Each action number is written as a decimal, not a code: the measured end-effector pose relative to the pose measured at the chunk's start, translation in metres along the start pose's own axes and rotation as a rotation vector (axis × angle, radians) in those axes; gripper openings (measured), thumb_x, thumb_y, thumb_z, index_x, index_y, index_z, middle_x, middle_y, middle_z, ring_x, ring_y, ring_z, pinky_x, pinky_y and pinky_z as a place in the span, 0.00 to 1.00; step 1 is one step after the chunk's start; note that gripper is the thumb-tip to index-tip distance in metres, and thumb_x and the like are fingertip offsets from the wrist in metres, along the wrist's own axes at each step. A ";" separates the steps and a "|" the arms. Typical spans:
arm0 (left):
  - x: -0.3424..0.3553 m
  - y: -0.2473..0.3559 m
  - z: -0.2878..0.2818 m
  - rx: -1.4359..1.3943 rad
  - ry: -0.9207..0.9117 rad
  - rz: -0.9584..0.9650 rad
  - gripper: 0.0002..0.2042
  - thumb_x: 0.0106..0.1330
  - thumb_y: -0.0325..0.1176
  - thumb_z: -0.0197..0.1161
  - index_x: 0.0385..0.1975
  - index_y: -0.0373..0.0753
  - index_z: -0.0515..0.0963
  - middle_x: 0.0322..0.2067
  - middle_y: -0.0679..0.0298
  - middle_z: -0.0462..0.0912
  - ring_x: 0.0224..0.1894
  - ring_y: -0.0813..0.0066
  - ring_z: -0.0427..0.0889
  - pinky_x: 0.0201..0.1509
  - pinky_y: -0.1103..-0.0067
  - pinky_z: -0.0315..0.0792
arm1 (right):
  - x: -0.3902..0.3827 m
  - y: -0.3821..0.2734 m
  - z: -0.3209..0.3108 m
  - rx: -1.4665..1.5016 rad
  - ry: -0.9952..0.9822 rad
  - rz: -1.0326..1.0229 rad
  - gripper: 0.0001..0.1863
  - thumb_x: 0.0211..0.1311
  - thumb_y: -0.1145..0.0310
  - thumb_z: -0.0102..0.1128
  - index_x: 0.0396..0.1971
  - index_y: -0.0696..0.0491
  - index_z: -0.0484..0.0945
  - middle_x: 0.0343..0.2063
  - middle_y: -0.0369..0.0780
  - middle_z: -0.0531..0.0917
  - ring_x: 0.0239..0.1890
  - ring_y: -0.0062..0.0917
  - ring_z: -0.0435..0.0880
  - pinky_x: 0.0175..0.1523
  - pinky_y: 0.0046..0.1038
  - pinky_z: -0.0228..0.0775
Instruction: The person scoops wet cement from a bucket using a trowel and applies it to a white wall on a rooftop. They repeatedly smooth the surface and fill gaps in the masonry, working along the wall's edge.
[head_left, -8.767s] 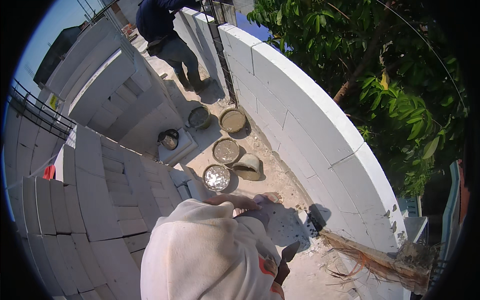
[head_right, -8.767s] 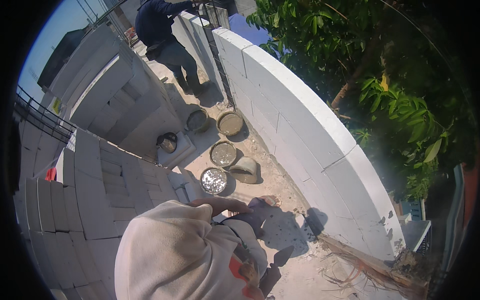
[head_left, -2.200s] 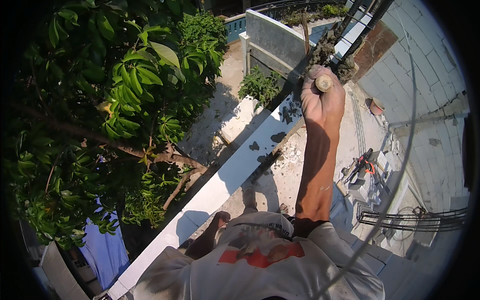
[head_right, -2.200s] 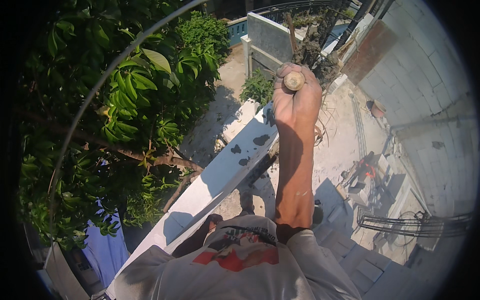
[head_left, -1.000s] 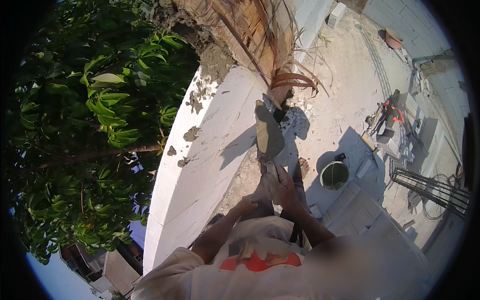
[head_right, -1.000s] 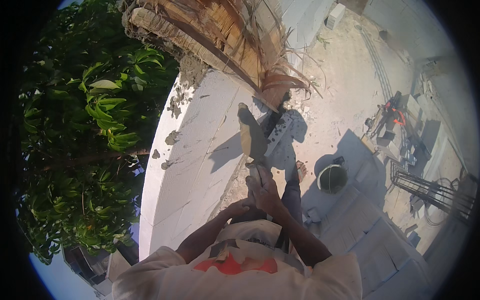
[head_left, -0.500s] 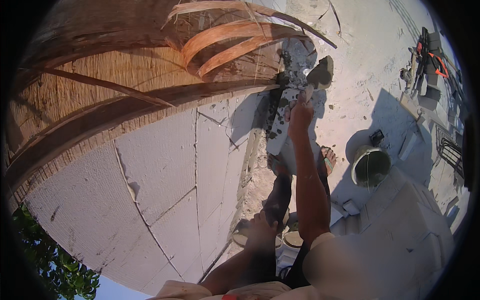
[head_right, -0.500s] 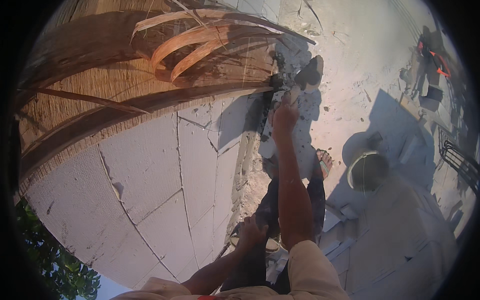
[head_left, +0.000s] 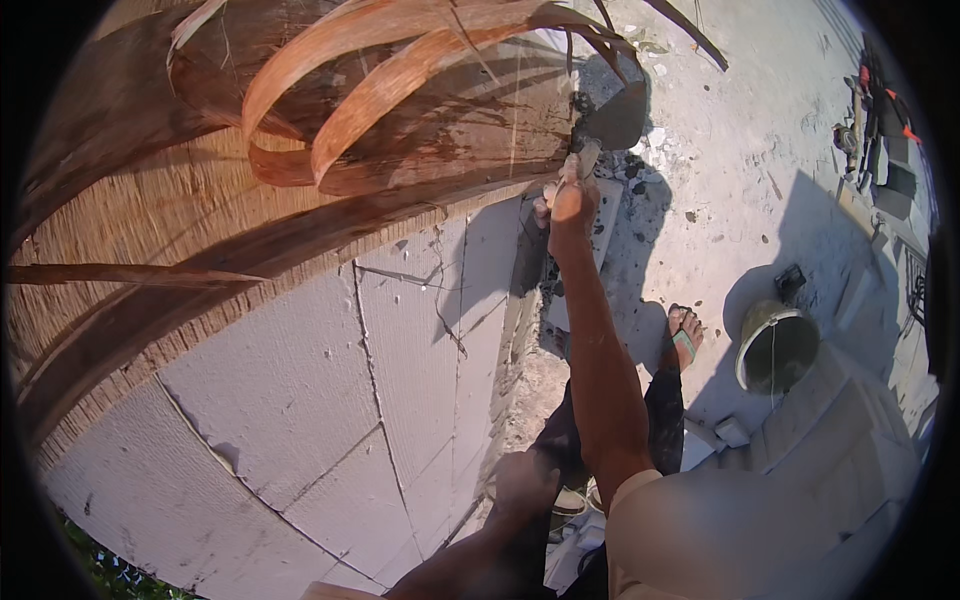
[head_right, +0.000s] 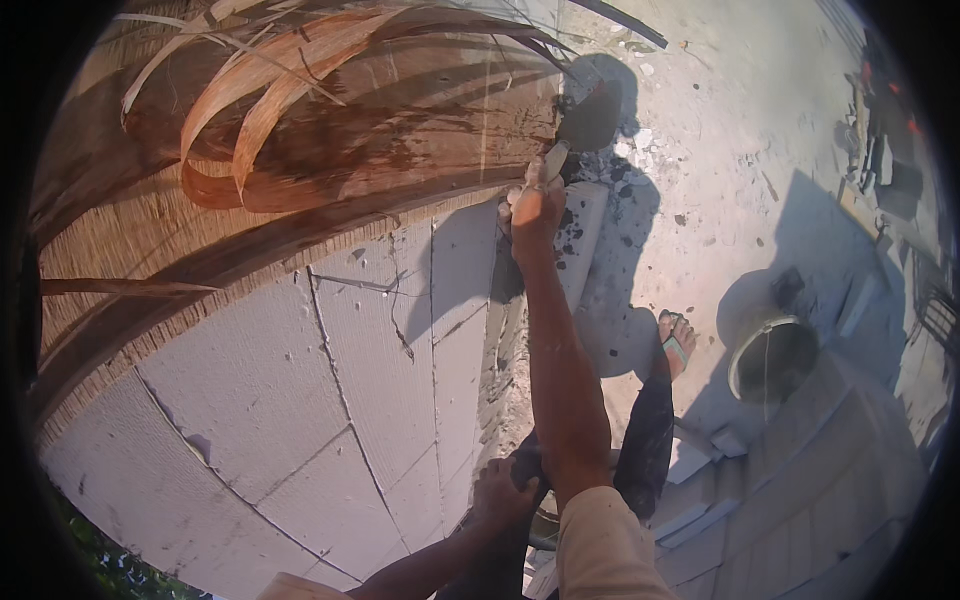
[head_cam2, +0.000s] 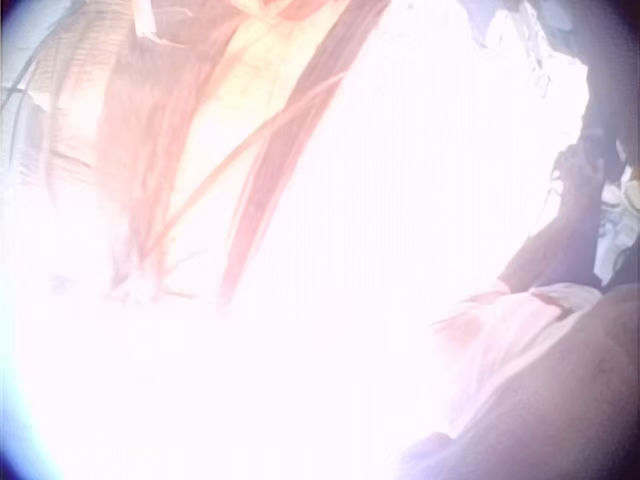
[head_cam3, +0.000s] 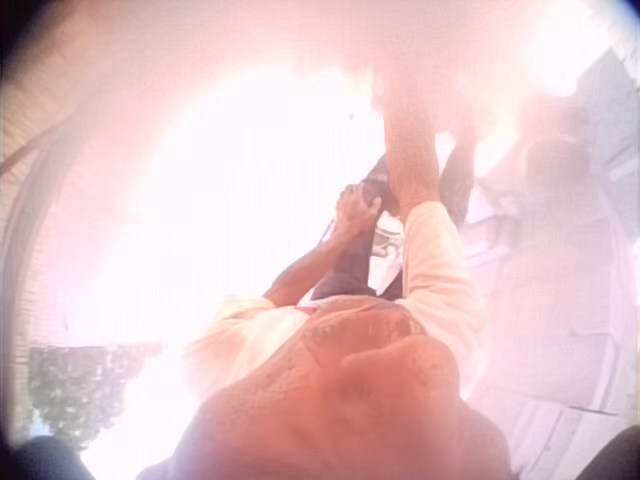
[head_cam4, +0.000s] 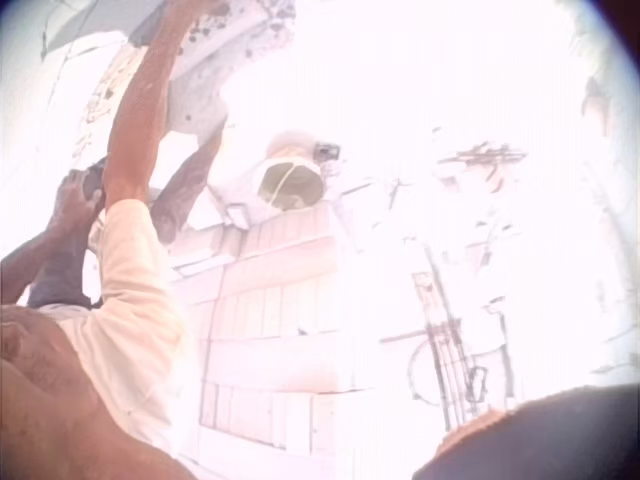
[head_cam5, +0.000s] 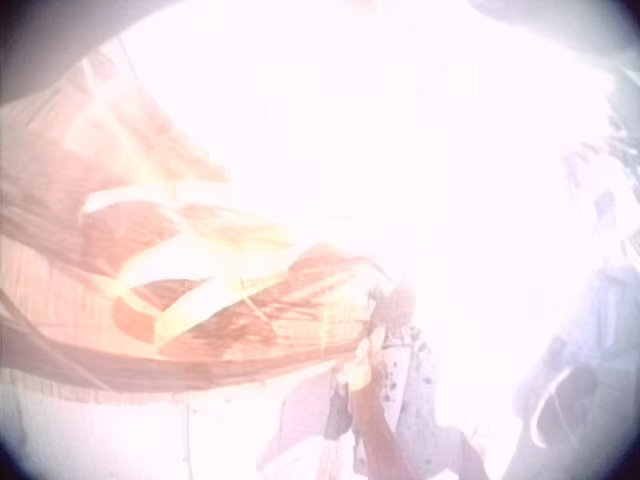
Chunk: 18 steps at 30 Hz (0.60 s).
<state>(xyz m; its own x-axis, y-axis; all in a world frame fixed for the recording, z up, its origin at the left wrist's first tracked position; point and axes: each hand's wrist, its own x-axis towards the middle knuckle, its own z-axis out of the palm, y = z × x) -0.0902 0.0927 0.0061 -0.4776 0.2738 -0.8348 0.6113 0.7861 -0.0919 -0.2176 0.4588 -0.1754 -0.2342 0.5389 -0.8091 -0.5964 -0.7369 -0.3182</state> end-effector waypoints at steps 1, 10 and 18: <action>0.002 -0.001 -0.003 0.009 -0.011 -0.015 0.31 0.59 0.48 0.70 0.57 0.34 0.73 0.52 0.49 0.76 0.57 0.47 0.76 0.59 0.56 0.72 | 0.001 0.001 0.000 -0.062 -0.074 0.036 0.16 0.73 0.51 0.55 0.36 0.49 0.67 0.19 0.36 0.72 0.10 0.23 0.68 0.13 0.25 0.53; 0.004 -0.020 0.012 -0.014 0.026 0.002 0.30 0.60 0.48 0.69 0.57 0.35 0.74 0.53 0.49 0.76 0.57 0.47 0.75 0.60 0.57 0.71 | -0.008 0.006 0.000 -0.205 -0.269 0.102 0.17 0.72 0.49 0.55 0.38 0.48 0.68 0.17 0.33 0.72 0.09 0.21 0.67 0.12 0.26 0.53; 0.012 -0.017 0.011 0.029 0.050 -0.028 0.30 0.60 0.50 0.68 0.56 0.35 0.75 0.52 0.50 0.78 0.55 0.50 0.78 0.59 0.59 0.73 | 0.002 0.017 -0.012 -0.044 -0.314 0.033 0.12 0.73 0.56 0.55 0.40 0.50 0.72 0.17 0.33 0.74 0.10 0.18 0.68 0.12 0.23 0.55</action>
<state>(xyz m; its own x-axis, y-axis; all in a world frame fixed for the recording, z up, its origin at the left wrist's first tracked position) -0.0993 0.0763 -0.0084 -0.5252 0.2796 -0.8037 0.6151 0.7774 -0.1315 -0.2189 0.4428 -0.1879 -0.4825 0.6090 -0.6295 -0.5523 -0.7694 -0.3210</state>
